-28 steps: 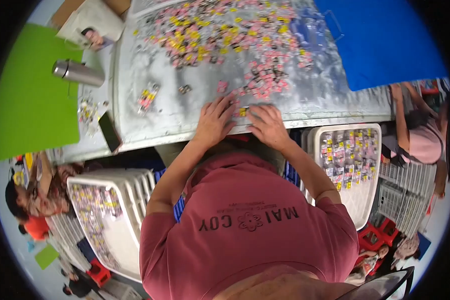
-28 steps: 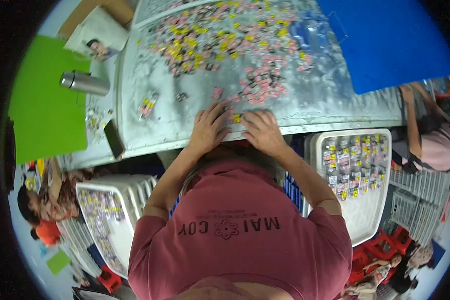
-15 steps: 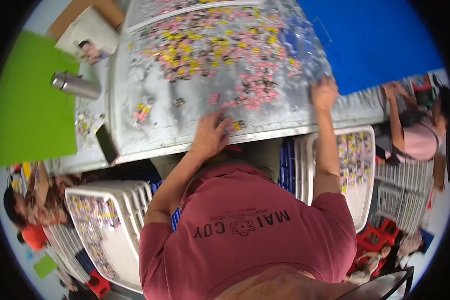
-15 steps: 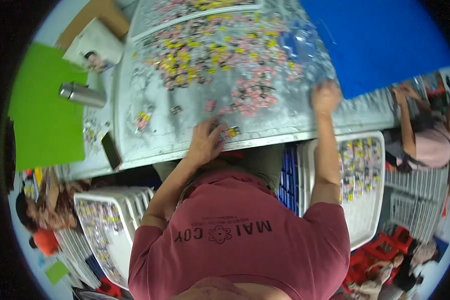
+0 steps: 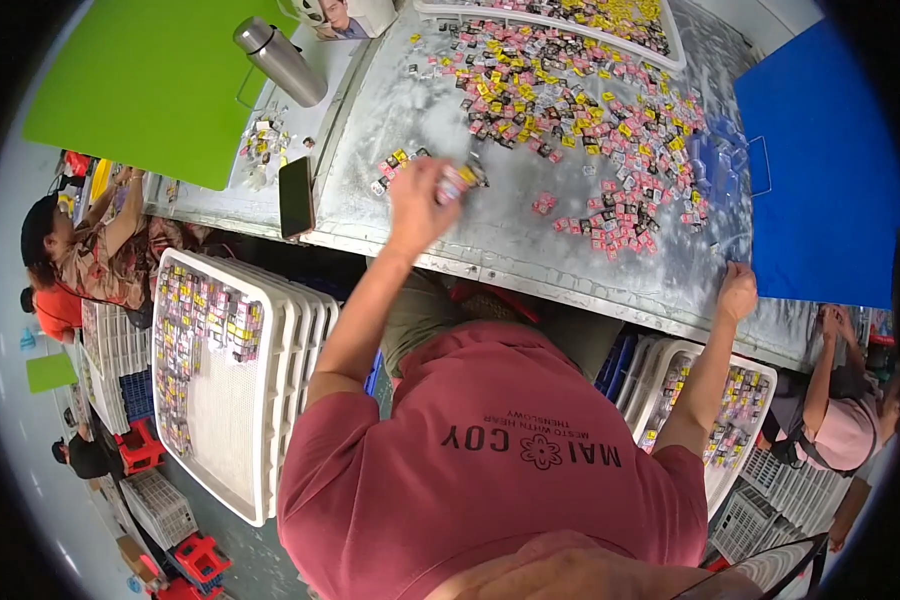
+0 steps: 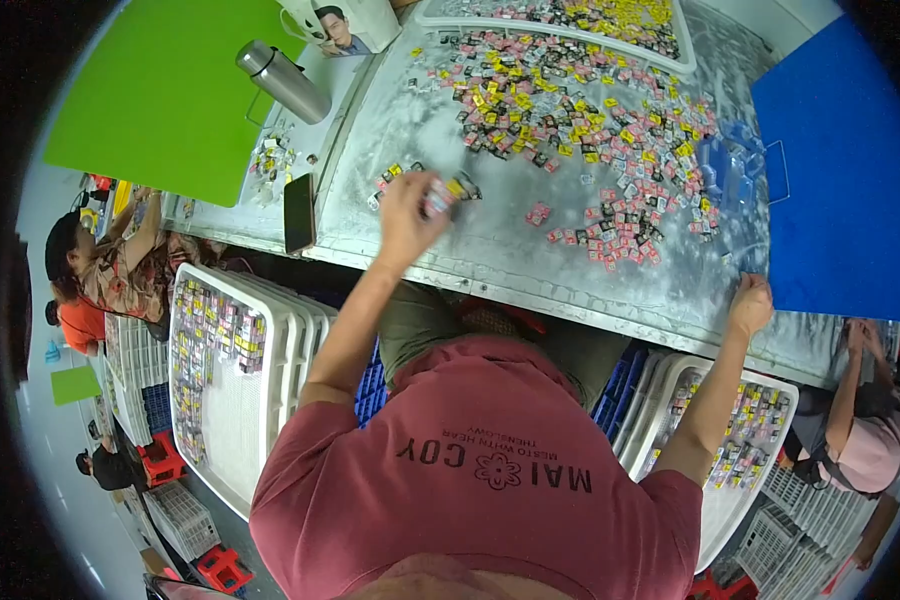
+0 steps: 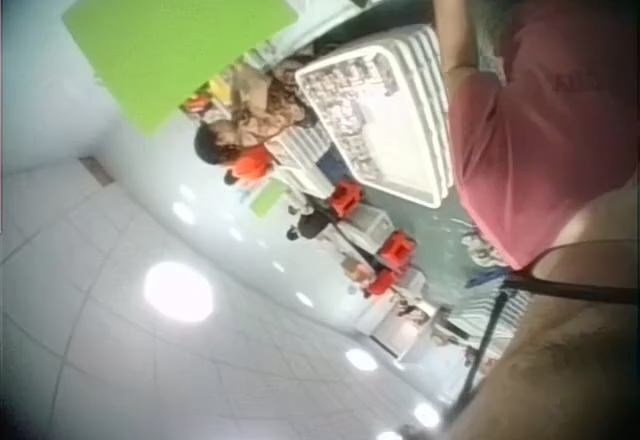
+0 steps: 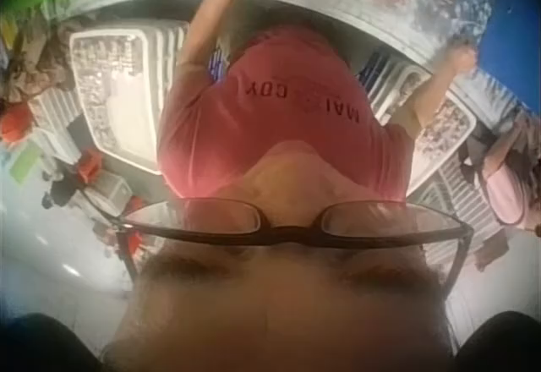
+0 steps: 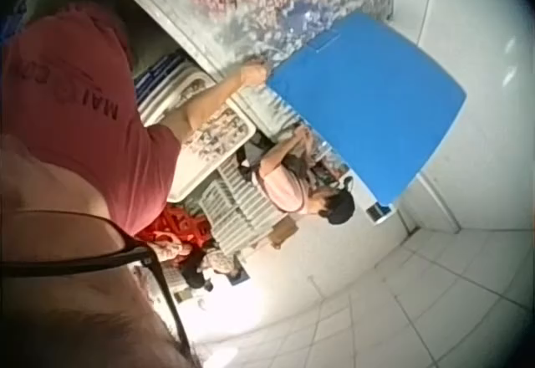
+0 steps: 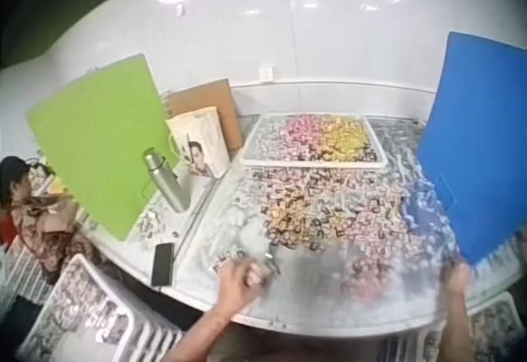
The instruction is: Sort and assemble small colorful plastic toy components on a workbench.
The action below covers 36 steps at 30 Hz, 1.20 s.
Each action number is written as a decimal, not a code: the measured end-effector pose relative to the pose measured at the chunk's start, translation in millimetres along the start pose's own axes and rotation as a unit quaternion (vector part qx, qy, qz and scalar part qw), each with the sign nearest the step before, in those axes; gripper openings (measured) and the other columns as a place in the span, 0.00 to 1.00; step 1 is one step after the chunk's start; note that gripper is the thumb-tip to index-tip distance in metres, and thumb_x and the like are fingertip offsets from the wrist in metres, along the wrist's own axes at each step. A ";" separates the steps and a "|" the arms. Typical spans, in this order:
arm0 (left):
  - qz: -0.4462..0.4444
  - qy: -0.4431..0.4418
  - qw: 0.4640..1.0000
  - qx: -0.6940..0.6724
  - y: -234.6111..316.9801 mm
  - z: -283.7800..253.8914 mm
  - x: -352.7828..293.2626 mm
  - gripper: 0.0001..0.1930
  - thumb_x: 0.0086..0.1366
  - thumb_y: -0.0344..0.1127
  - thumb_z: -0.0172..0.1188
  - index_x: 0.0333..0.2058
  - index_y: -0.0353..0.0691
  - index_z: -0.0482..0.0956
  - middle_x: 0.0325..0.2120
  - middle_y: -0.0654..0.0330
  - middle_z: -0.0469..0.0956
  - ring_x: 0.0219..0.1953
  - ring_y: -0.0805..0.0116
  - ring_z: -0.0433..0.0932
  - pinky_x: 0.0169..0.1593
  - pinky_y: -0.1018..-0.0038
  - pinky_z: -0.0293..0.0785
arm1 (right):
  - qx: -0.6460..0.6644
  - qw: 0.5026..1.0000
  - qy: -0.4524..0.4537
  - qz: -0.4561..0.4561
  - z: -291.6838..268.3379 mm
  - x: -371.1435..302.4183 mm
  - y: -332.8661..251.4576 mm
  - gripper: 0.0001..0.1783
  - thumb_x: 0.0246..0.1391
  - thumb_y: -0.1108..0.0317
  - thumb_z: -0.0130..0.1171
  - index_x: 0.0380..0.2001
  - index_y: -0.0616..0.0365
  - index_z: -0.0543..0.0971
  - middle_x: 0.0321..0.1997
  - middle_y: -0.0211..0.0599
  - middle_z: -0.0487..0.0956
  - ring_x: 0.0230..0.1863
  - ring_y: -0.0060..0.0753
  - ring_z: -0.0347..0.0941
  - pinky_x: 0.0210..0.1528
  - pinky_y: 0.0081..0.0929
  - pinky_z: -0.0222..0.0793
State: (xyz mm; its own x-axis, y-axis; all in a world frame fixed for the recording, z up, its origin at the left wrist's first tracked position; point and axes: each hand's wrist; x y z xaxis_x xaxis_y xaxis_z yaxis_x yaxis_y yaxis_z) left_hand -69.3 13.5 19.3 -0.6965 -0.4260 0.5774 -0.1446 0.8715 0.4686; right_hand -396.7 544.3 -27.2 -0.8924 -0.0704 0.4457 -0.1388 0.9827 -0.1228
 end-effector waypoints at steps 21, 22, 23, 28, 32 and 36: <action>0.034 -0.041 0.979 0.195 -89.9 -20.2 11.8 0.26 0.59 0.44 0.72 0.54 0.42 0.82 0.56 0.51 0.78 0.58 0.47 0.76 0.61 0.56 0.70 | 0.344 0.804 -0.133 -0.467 -72.0 -178.3 -267.8 0.11 0.53 0.63 0.69 0.38 0.53 0.83 0.40 0.34 0.79 0.43 0.40 0.75 0.46 0.38 0.69; 0.043 -0.047 0.990 0.123 -80.4 -14.4 11.8 0.25 0.58 0.43 0.73 0.53 0.41 0.83 0.56 0.51 0.79 0.59 0.47 0.76 0.61 0.56 0.70 | 0.343 0.805 -0.133 -0.466 -73.8 -174.8 -270.0 0.11 0.53 0.63 0.69 0.38 0.53 0.83 0.40 0.34 0.79 0.43 0.40 0.75 0.46 0.38 0.69; 0.036 -0.063 0.994 0.082 -69.7 -3.7 7.5 0.24 0.56 0.40 0.74 0.51 0.38 0.83 0.54 0.51 0.80 0.57 0.47 0.76 0.61 0.56 0.70 | 0.360 0.806 -0.129 -0.452 -75.7 -168.6 -273.8 0.10 0.53 0.65 0.69 0.38 0.54 0.83 0.40 0.34 0.79 0.43 0.41 0.76 0.46 0.38 0.69; 0.007 -0.109 0.993 -0.040 -23.8 41.1 -3.1 0.23 0.56 0.35 0.74 0.50 0.38 0.83 0.50 0.51 0.80 0.53 0.48 0.76 0.59 0.59 0.73 | 0.375 0.836 -0.082 -0.393 -45.0 -125.6 -293.9 0.10 0.50 0.67 0.69 0.37 0.55 0.84 0.41 0.36 0.79 0.43 0.42 0.75 0.47 0.40 0.69; -0.014 -0.126 0.989 -0.070 -22.9 57.5 -5.0 0.20 0.56 0.32 0.73 0.48 0.37 0.84 0.48 0.51 0.81 0.51 0.49 0.78 0.56 0.62 0.75 | 0.340 0.860 -0.055 -0.377 -20.6 -83.4 -306.3 0.10 0.51 0.70 0.67 0.39 0.54 0.85 0.42 0.36 0.80 0.45 0.46 0.76 0.49 0.43 0.71; -0.019 -0.110 0.991 -0.075 -14.5 73.4 -5.6 0.17 0.56 0.31 0.73 0.46 0.37 0.85 0.47 0.51 0.81 0.50 0.49 0.78 0.55 0.61 0.76 | 0.278 0.895 -0.035 -0.348 -3.9 -52.8 -312.8 0.10 0.51 0.74 0.65 0.39 0.55 0.86 0.43 0.37 0.81 0.46 0.47 0.76 0.49 0.43 0.73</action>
State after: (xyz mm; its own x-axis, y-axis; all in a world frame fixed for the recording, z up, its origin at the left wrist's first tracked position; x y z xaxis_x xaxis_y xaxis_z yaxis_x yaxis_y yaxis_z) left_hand -114.9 21.1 -39.8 -0.8317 -0.3801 0.4047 -0.0790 0.8025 0.5914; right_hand -304.5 241.4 -8.9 -0.5294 -0.6612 0.5316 -0.8456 0.4619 -0.2676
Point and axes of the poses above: each hand's wrist, its own x-axis towards the middle knuckle, its own z-axis out of the palm, y = z × x
